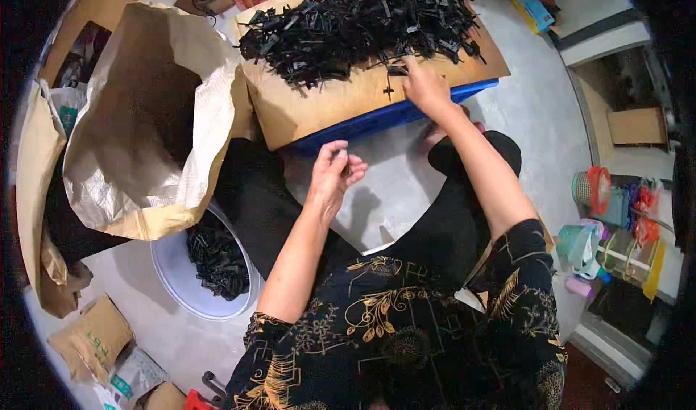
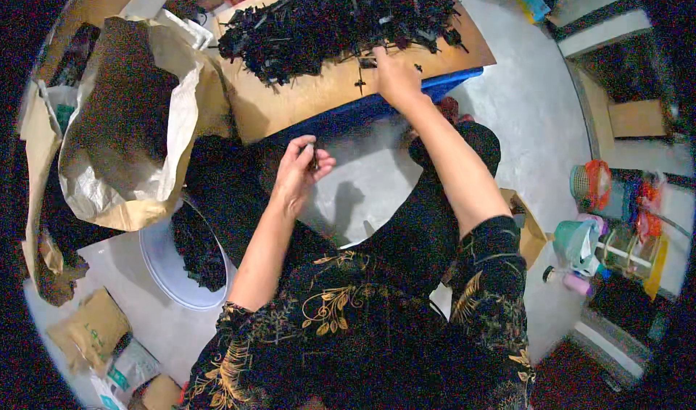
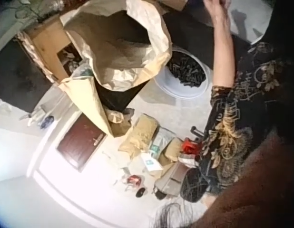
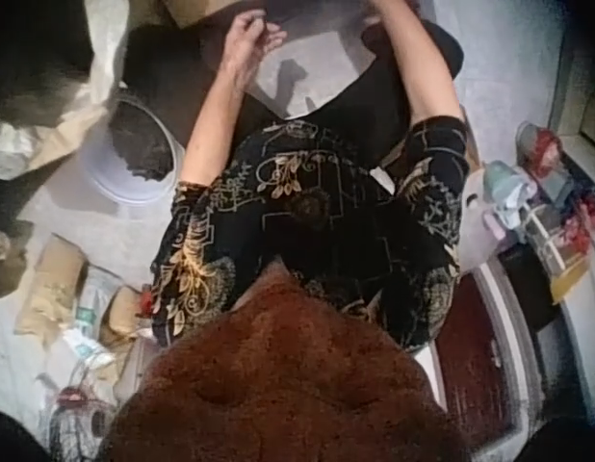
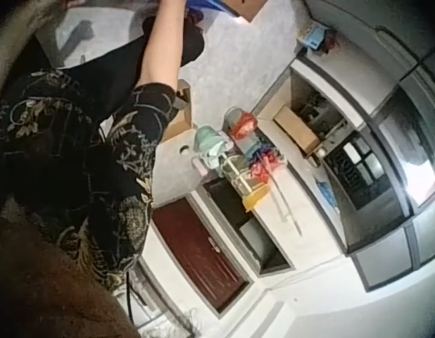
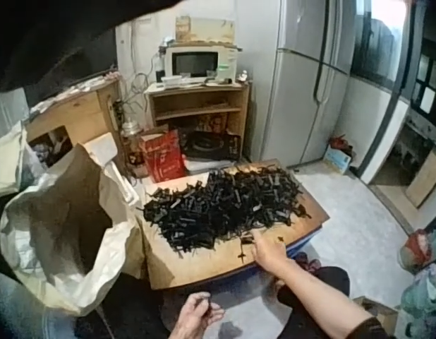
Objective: Sorting and trimming small black components from bags and boxes into a container.
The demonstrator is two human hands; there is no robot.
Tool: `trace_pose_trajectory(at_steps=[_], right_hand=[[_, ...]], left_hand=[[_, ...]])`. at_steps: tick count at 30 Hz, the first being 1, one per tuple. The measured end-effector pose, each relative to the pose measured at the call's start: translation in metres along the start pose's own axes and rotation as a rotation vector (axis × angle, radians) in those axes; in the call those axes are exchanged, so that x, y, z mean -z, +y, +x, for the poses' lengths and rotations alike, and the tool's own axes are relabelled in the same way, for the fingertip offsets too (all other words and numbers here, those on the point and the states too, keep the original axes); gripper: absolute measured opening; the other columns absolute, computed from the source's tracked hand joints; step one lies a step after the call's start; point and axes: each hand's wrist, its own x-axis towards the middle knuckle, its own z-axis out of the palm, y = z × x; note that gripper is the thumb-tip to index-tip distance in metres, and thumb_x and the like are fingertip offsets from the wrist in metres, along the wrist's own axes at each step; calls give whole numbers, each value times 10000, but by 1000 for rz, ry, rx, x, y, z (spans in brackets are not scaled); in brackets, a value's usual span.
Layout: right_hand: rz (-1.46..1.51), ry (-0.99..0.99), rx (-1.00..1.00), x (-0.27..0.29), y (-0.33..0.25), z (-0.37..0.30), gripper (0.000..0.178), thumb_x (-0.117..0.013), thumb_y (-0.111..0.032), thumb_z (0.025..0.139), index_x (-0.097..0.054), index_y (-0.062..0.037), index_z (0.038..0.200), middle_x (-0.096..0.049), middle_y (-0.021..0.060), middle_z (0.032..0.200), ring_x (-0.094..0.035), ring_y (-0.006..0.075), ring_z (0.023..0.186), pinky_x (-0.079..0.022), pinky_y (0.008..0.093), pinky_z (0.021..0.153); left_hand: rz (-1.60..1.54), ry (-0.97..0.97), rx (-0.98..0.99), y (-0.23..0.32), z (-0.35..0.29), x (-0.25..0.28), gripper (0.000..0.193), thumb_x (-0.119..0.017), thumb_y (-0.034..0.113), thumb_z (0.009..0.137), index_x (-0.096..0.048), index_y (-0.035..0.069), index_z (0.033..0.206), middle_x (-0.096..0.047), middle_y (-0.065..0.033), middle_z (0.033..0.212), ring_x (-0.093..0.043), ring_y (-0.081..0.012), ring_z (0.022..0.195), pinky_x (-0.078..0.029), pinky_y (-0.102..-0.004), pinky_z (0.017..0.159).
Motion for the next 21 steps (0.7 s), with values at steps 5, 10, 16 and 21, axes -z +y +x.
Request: trace_pose_trajectory(at_steps=[5, 10, 16, 21], right_hand=[[-90, -59, 108, -9, 12, 18, 235, -521, -204, 794, -464, -85, 988, -584, 235, 821, -549, 436, 772, -440, 514, 655], [181, -121, 228, -9, 31, 30, 226, -546, -184, 781, -494, -38, 946, -585, 182, 776, -576, 342, 718, -446, 411, 640], [361, -226, 497, 28, -21, -24, 241, -522, -137, 819, -493, -36, 1037, -601, 159, 831, -600, 288, 729, -464, 346, 655], [312, -136, 584, 49, -62, -95, 236, -550, -78, 796, -492, -65, 1025, -599, 166, 842, -590, 349, 762, -471, 410, 602]], left_hand=[[-127, -28, 59, -3, -6, 8, 109, -452, 206, 913, -453, 116, 975, -560, -77, 821, -592, -206, 718, -498, -303, 635], [-226, -54, 143, -5, -4, 4, 156, -440, 226, 919, -453, 81, 862, -563, -87, 762, -568, -186, 628, -477, -273, 549], [-101, -39, -14, 10, -13, -1, 220, -470, 231, 907, -497, 39, 1010, -576, -100, 839, -548, -157, 606, -431, -235, 484], [-186, -224, 52, 11, -11, -5, 369, -457, 296, 915, -476, 9, 1146, -591, -146, 888, -514, -116, 592, -367, -181, 434]])
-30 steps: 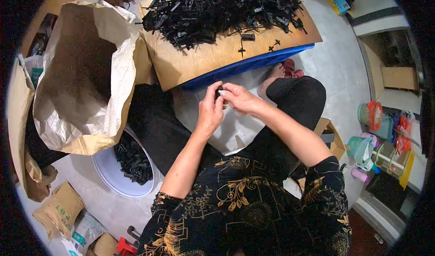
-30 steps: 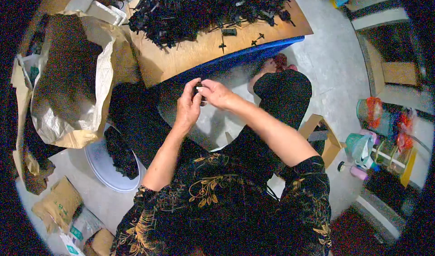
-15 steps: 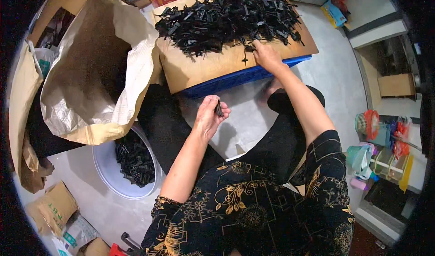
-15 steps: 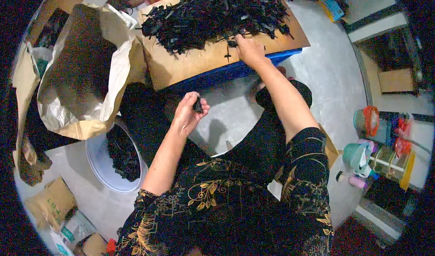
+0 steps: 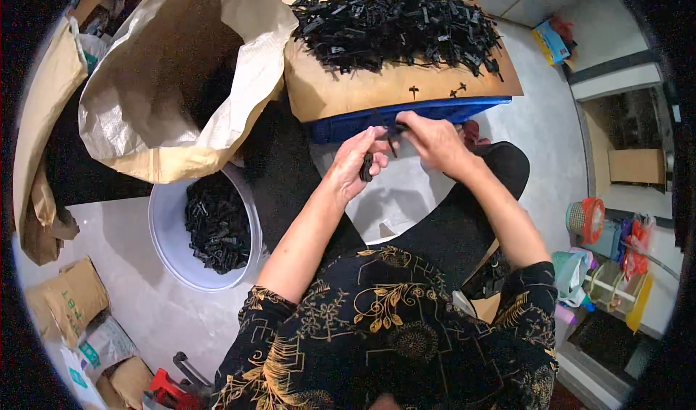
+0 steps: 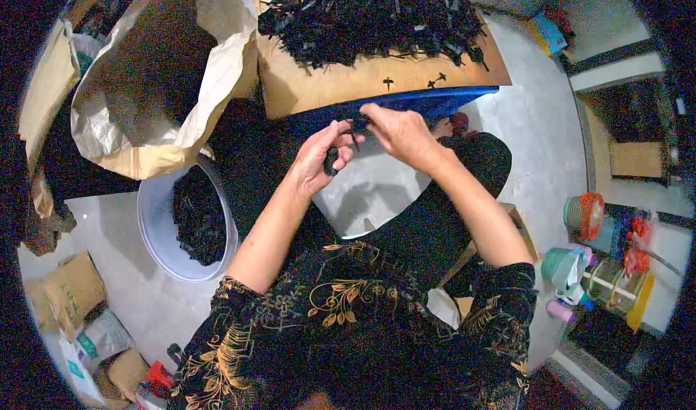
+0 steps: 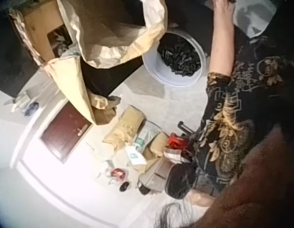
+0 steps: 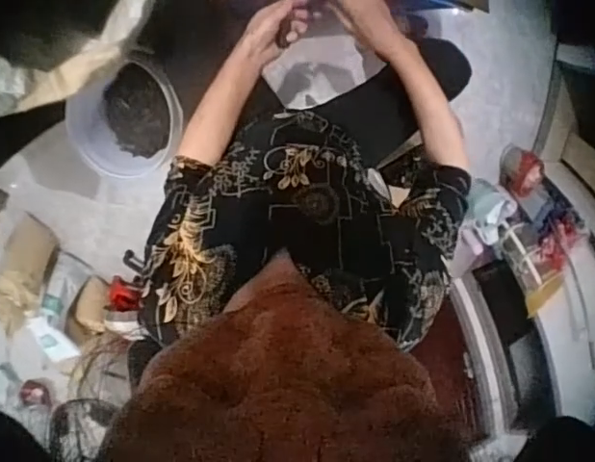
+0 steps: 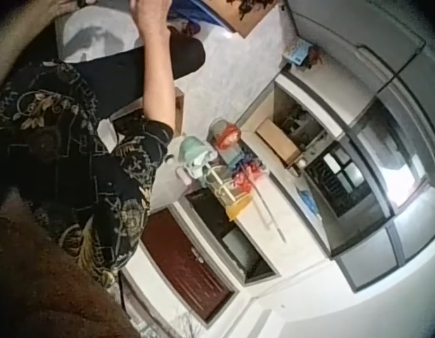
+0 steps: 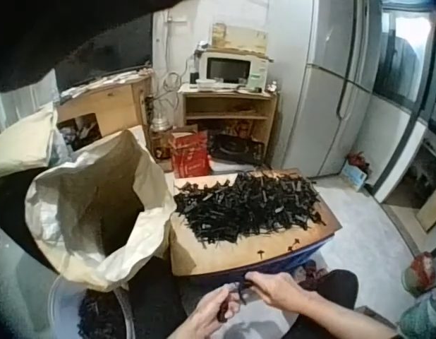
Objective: Sorting and trimming small black components from bags and boxes into a container.
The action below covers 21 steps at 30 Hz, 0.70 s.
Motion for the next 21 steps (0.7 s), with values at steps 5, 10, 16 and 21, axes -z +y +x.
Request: trace_pose_trajectory(at_steps=[5, 10, 16, 21], right_hand=[[-87, 82, 71, -8, -14, -20, 278, -524, -17, 737, -488, -98, 1001, -599, 112, 839, -599, 313, 718, -486, 392, 548], [-119, 113, 57, -9, -9, -29, 269, -521, -26, 737, -488, -91, 995, -589, 101, 808, -599, 304, 696, -487, 379, 531], [-284, 132, 203, -11, -15, -34, 247, -540, -78, 735, -514, -81, 981, -518, 49, 698, -582, 209, 617, -479, 323, 514], [-147, 147, 147, -17, -12, -33, 262, -551, -72, 757, -512, -70, 1016, -554, 82, 756, -597, 240, 672, -482, 348, 553]], left_hand=[[-19, -181, 8, -2, -7, 0, 356, -457, 301, 913, -502, 14, 1120, -587, -170, 887, -466, -104, 556, -362, -174, 422], [-44, -258, 76, 2, -14, -11, 339, -493, 274, 899, -502, 22, 1126, -593, -170, 916, -468, -89, 559, -377, -154, 431], [-49, -257, 173, -2, -15, -6, 298, -519, 253, 887, -510, 53, 1107, -599, -156, 911, -475, -77, 529, -375, -151, 403], [-27, -279, 129, -6, -11, -4, 248, -567, 202, 855, -502, 80, 1061, -603, -147, 871, -495, -84, 520, -356, -153, 383]])
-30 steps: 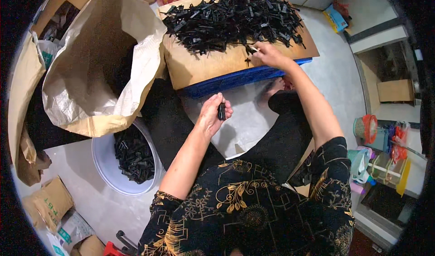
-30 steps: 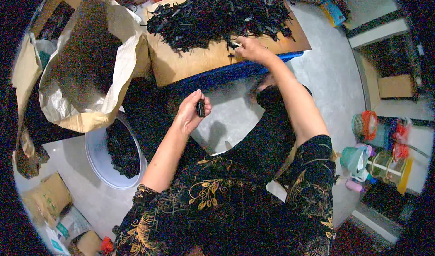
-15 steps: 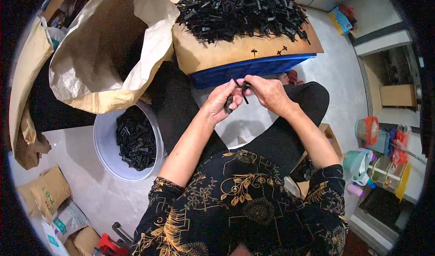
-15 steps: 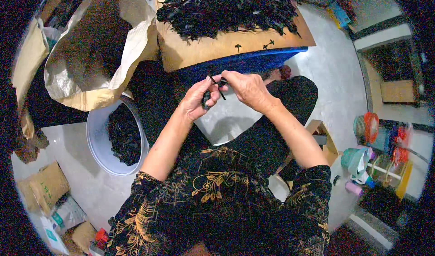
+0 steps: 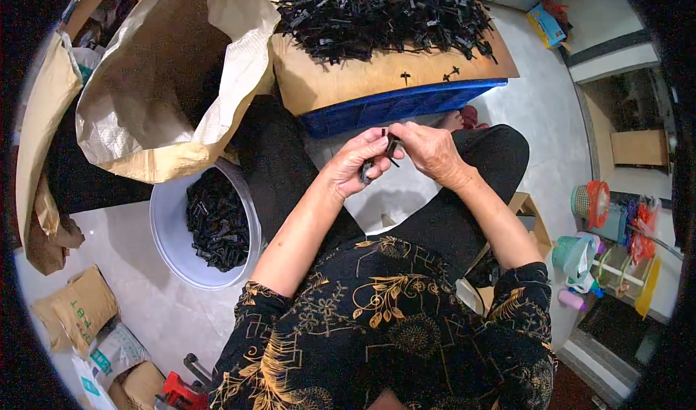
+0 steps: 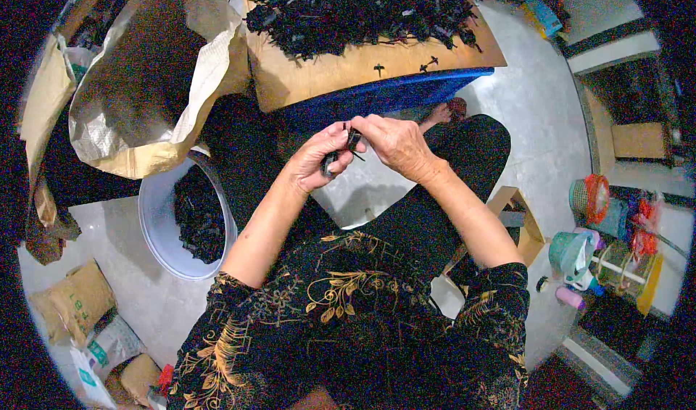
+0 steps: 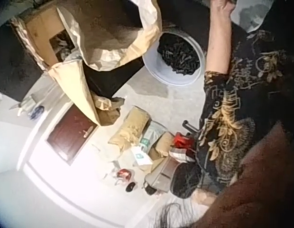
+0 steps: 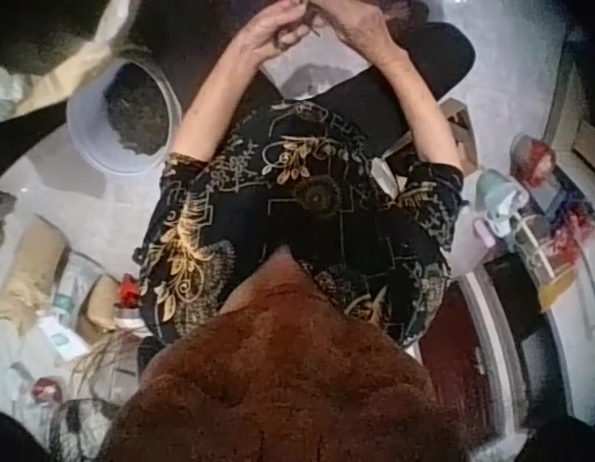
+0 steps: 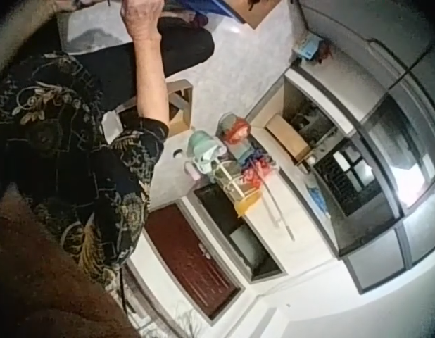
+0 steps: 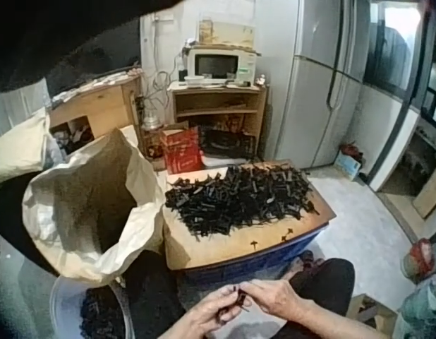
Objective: Sorting and trimming small black components from bags and boxes into a container.
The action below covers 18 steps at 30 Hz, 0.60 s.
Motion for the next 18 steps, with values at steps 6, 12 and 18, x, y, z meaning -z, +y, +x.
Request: trace_pose_trajectory(at_steps=[6, 12, 18], right_hand=[[476, 6, -428, -12, -5, -4, 296, -515, -146, 860, -462, -45, 1132, -591, 133, 828, -597, 244, 684, -472, 340, 622], [1068, -112, -766, -31, -6, -3, 339, -393, -257, 943, -419, -29, 1192, -435, -19, 642, -394, 46, 543, -318, 189, 476], [1073, -144, -809, -42, -4, -1, 363, -425, -270, 931, -404, -37, 1209, -422, -42, 632, -353, 29, 495, -271, 181, 429]], left_hand=[[181, 216, -129, -1, 1, 1, 339, -628, 107, 798, -437, 59, 1074, -616, -106, 806, -528, -79, 528, -369, -154, 386], [583, 418, -232, -4, 5, -2, 385, -612, 54, 785, -481, 63, 1147, -612, -36, 772, -515, -57, 543, -357, -165, 413], [665, 473, -304, -9, 11, -1, 346, -599, 81, 799, -527, 85, 1138, -569, 20, 698, -518, -40, 539, -321, -161, 399]])
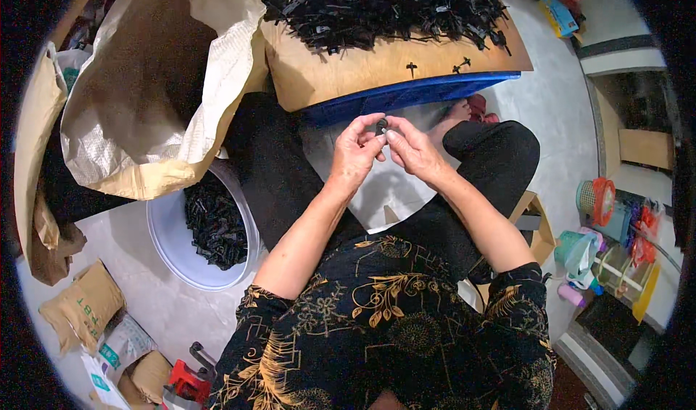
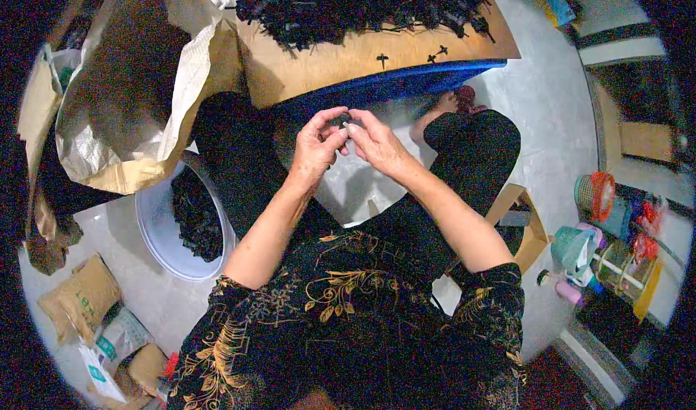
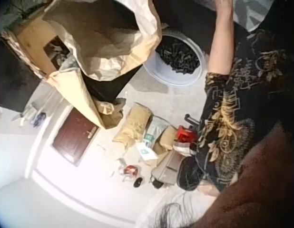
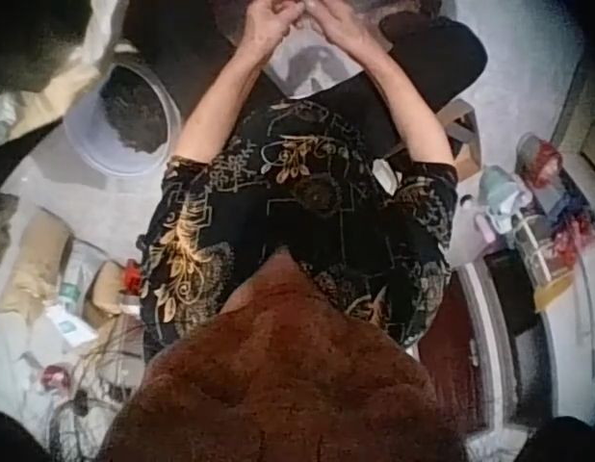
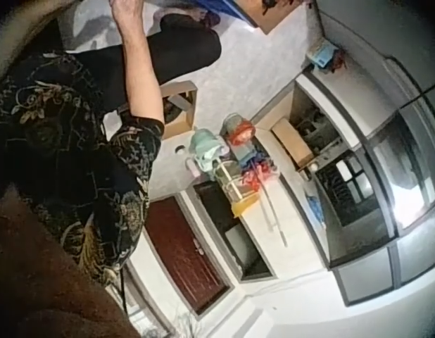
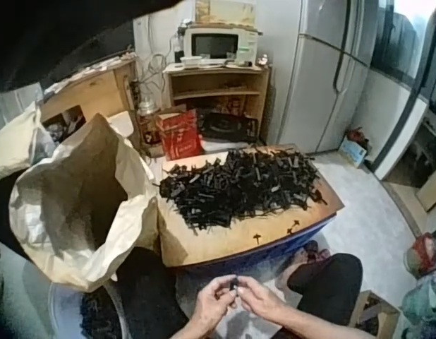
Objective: Sorting and trimming small black components from bags and boxes into a container.
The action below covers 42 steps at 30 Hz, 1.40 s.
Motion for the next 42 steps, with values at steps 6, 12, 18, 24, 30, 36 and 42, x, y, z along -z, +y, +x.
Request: trace_pose_trajectory(at_steps=[6, 12, 18, 24, 30, 36, 42], right_hand=[[-45, 23, -32, -1, 2, 5, 417, -437, -283, 908, -403, 11, 1202, -488, 26, 685, -446, 88, 583, -396, 246, 520], [-34, 35, -60, -3, 1, 9, 370, -453, -236, 900, -419, -13, 1194, -491, 21, 695, -453, 92, 600, -412, 254, 547], [73, 44, -150, -4, 8, 16, 311, -458, -202, 894, -448, -74, 1177, -464, -5, 639, -417, 74, 525, -374, 244, 465], [270, -31, -373, -1, 8, 15, 232, -438, -245, 908, -464, -125, 1104, -383, -53, 531, -270, 36, 368, -199, 220, 311], [31, 34, -75, 2, 5, 2, 236, -461, -270, 901, -469, -112, 1076, -468, -17, 625, -346, 55, 412, -267, 206, 356], [203, -49, 58, 6, -6, -7, 141, -523, -162, 864, -510, -40, 933, -556, 35, 734, -493, 63, 553, -371, 187, 397], [247, -48, 137, 6, -3, -4, 120, -546, -136, 851, -517, -33, 904, -575, 33, 765, -498, 49, 535, -392, 173, 414]], left_hand=[[61, 32, -38, -2, 4, -4, 328, -581, 49, 807, -539, 69, 1131, -543, 23, 698, -506, -40, 554, -352, -166, 441], [231, 128, -151, -16, 7, -7, 296, -556, -1, 806, -565, 44, 1098, -579, -13, 767, -532, -69, 622, -450, -205, 535], [558, 250, -438, -30, 11, -10, 317, -553, -14, 778, -576, 56, 1086, -633, -80, 933, -586, -92, 740, -488, -255, 600], [654, 146, -293, -30, 8, -6, 320, -534, -10, 792, -524, 49, 1107, -618, -97, 824, -588, -114, 640, -483, -261, 583], [4, 107, -65, 5, -5, 3, 354, -471, 66, 862, -359, 75, 1198, -633, -107, 829, -554, -87, 582, -404, -204, 442], [-397, 17, 81, 5, -8, 24, 363, -486, 67, 862, -353, 73, 1200, -604, -139, 898, -563, -117, 588, -392, -181, 411], [-457, -118, 125, -2, -8, 22, 374, -542, 72, 837, -409, 58, 1186, -594, -119, 898, -572, -130, 585, -408, -174, 418]])
